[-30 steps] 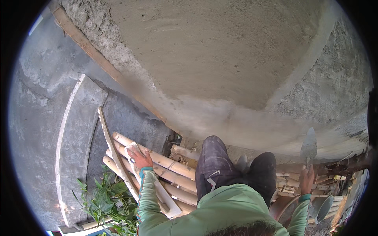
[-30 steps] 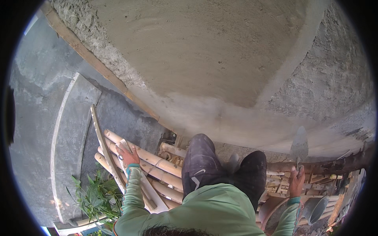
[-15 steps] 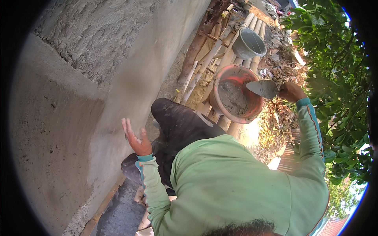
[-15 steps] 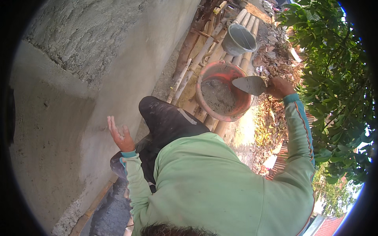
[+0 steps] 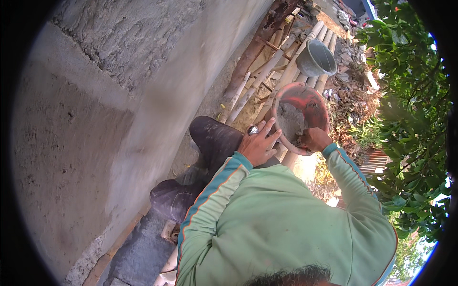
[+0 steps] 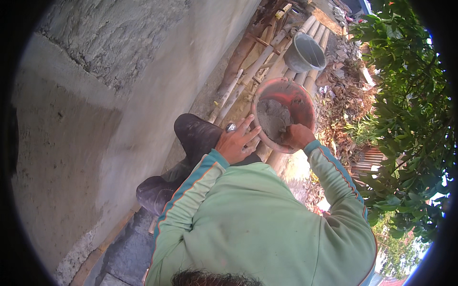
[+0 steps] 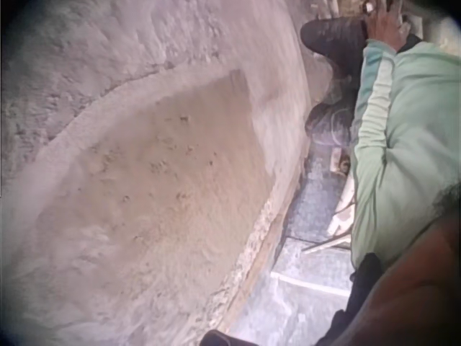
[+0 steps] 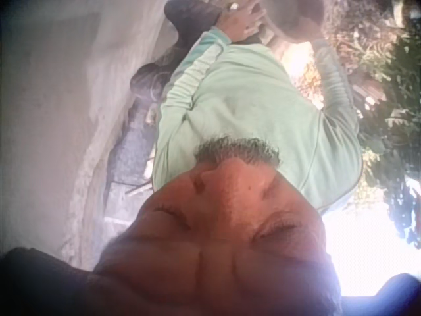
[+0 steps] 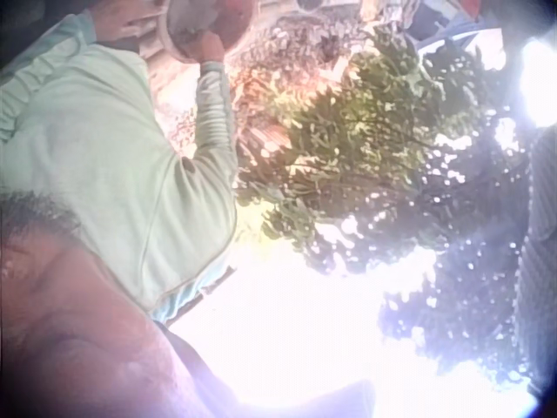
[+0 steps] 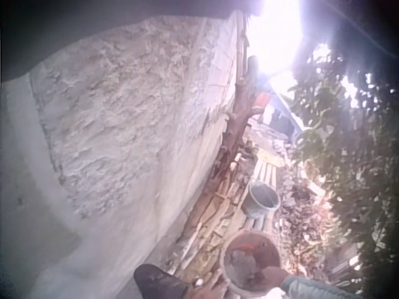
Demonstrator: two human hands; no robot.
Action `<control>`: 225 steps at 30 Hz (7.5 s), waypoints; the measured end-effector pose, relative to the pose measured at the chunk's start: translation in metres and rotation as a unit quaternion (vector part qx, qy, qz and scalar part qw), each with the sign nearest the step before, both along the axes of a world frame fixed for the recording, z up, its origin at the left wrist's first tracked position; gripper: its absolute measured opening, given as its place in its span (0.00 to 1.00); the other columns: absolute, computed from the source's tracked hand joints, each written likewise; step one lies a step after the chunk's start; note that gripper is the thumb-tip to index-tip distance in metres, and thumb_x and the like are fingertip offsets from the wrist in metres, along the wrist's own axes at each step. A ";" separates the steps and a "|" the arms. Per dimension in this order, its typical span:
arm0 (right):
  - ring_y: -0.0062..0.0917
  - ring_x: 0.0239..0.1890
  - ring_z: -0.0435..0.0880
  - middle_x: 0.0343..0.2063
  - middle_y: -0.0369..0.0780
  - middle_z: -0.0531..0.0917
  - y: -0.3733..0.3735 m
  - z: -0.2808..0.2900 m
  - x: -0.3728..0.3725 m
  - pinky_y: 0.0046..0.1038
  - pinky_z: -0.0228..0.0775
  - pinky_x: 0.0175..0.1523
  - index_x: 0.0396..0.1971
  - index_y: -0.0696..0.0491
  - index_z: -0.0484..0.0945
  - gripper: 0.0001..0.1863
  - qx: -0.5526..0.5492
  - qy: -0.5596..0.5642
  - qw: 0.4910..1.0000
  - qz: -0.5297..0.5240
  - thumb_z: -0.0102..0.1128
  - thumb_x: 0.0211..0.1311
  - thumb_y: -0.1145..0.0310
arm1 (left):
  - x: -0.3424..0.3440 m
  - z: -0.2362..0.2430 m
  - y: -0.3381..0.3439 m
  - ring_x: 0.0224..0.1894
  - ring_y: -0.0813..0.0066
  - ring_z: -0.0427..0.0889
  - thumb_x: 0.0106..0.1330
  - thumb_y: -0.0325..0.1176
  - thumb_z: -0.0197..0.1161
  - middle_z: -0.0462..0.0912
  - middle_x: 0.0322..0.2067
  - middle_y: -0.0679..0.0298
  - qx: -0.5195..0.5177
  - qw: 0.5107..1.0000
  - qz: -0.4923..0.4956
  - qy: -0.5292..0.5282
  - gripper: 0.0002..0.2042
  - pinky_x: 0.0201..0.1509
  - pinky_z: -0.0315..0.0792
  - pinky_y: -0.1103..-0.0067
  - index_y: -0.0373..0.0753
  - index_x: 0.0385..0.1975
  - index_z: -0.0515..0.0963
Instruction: The person applies and smooths wet cement onto a curved wall using a trowel and a long straight edge. They repeatedly scrape and level the surface, then use a hand trowel to fill gaps and refine the finish.
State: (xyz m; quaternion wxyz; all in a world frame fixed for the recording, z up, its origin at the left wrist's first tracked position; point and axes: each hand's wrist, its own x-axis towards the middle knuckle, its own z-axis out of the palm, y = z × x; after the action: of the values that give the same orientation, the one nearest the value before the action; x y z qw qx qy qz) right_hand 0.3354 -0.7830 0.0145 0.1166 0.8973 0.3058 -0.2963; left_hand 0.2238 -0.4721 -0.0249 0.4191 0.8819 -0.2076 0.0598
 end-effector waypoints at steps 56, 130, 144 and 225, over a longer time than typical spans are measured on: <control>0.31 0.37 0.84 0.29 0.44 0.81 0.713 0.355 -0.324 0.35 0.75 0.41 0.46 0.59 0.75 0.25 0.436 0.043 0.755 0.488 0.52 0.74 0.48 | -0.430 -0.096 0.089 0.53 0.62 0.86 0.63 0.59 0.58 0.73 0.67 0.55 -0.008 0.404 0.804 0.436 0.36 0.78 0.35 0.53 0.39 0.65 0.72; 0.18 0.29 0.81 0.30 0.35 0.82 0.738 0.322 -0.280 0.22 0.75 0.30 0.52 0.58 0.78 0.16 0.588 0.363 0.666 0.281 0.61 0.71 0.64 | -0.429 -0.114 0.084 0.54 0.64 0.85 0.64 0.57 0.57 0.77 0.63 0.58 0.011 0.385 0.864 0.326 0.33 0.79 0.38 0.57 0.41 0.63 0.74; 0.49 0.48 0.85 0.44 0.53 0.86 0.738 0.191 -0.389 0.45 0.75 0.53 0.52 0.58 0.79 0.22 0.475 0.002 0.724 0.500 0.63 0.67 0.57 | -0.424 -0.113 0.088 0.51 0.63 0.87 0.62 0.57 0.59 0.79 0.61 0.55 0.013 0.387 0.855 0.345 0.33 0.79 0.38 0.57 0.40 0.62 0.75; 0.47 0.50 0.85 0.46 0.51 0.86 0.738 0.087 -0.298 0.47 0.76 0.55 0.55 0.51 0.79 0.27 0.254 -0.156 0.782 0.548 0.51 0.71 0.44 | -0.427 -0.122 0.086 0.51 0.63 0.87 0.61 0.56 0.62 0.80 0.59 0.55 0.025 0.378 0.865 0.329 0.32 0.78 0.39 0.57 0.40 0.61 0.76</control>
State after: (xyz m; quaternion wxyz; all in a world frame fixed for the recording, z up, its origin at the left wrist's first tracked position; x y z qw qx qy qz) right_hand 0.0374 -0.0452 0.1016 0.0734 0.6100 0.7874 0.0501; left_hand -0.2029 -0.3860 -0.1471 0.1528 0.5430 0.8208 0.0901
